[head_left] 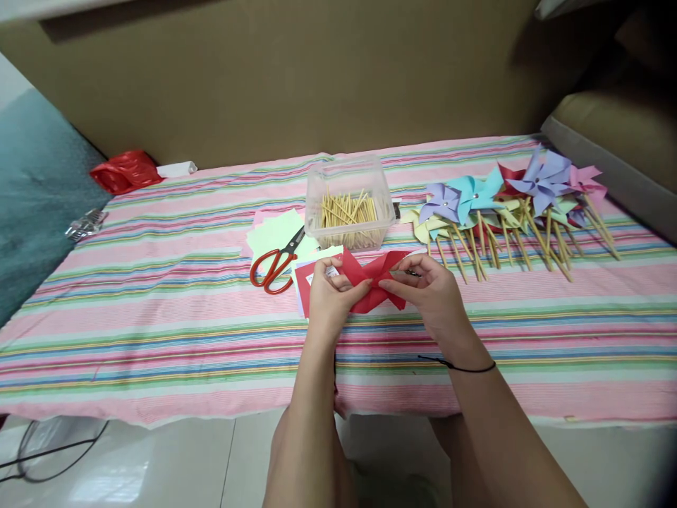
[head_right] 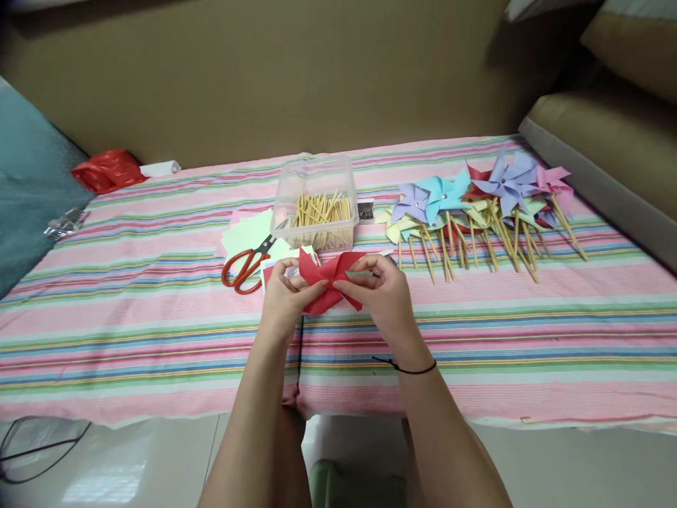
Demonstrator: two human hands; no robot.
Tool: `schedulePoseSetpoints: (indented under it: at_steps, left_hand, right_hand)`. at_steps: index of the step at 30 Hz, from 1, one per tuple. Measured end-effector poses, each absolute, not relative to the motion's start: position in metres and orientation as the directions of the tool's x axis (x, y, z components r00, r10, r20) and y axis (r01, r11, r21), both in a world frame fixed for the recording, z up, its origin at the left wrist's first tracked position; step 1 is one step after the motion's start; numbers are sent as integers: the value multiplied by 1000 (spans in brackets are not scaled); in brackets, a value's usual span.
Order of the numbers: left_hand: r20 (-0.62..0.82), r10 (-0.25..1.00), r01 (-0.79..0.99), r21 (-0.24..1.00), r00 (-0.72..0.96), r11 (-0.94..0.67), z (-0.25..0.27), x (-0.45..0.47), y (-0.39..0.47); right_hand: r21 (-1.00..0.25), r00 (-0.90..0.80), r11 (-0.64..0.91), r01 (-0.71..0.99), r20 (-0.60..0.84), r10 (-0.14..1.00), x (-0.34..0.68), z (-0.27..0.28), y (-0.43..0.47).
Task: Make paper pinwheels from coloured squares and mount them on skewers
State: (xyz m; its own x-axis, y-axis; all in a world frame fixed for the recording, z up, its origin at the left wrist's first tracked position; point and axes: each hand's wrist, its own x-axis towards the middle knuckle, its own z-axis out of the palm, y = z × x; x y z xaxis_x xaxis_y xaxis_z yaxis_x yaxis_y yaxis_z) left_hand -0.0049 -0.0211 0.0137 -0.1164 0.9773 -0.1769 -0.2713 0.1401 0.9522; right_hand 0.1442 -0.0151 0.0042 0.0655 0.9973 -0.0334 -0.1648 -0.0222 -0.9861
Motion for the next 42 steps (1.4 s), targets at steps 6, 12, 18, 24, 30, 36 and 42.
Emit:
schedulePoseSetpoints:
  at_steps: [6, 12, 18, 24, 30, 36, 42]
  left_hand:
    - [-163, 981, -226, 965, -101, 137, 13, -5, -21]
    - [-150, 985, -225, 966, -81, 129, 13, -6, -22]
    - [-174, 982, -246, 958, -78, 150, 12, -6, -21]
    - [-181, 979, -219, 963, -89, 157, 14, -5, -22]
    - [-181, 981, -202, 966, -72, 164, 15, -6, -22]
    - [-204, 976, -227, 957, -75, 182, 16, -6, -22]
    - [-192, 980, -235, 956, -58, 173, 16, -6, -23]
  right_hand:
    - [-973, 21, -125, -191, -132, 991, 144, 6, -15]
    - [-984, 5, -111, -140, -113, 994, 146, 7, -15]
    - [-995, -12, -61, -81, -60, 998, 148, 0, -14]
    - [-999, -9, -41, -32, -41, 999, 147, 1, -14]
    - [-996, -11, -63, -66, -63, 998, 146, 3, -14]
    - [-994, -20, -74, -83, -72, 997, 147, 4, -14]
    - [-991, -15, -98, -91, -97, 995, 145, 6, -14]
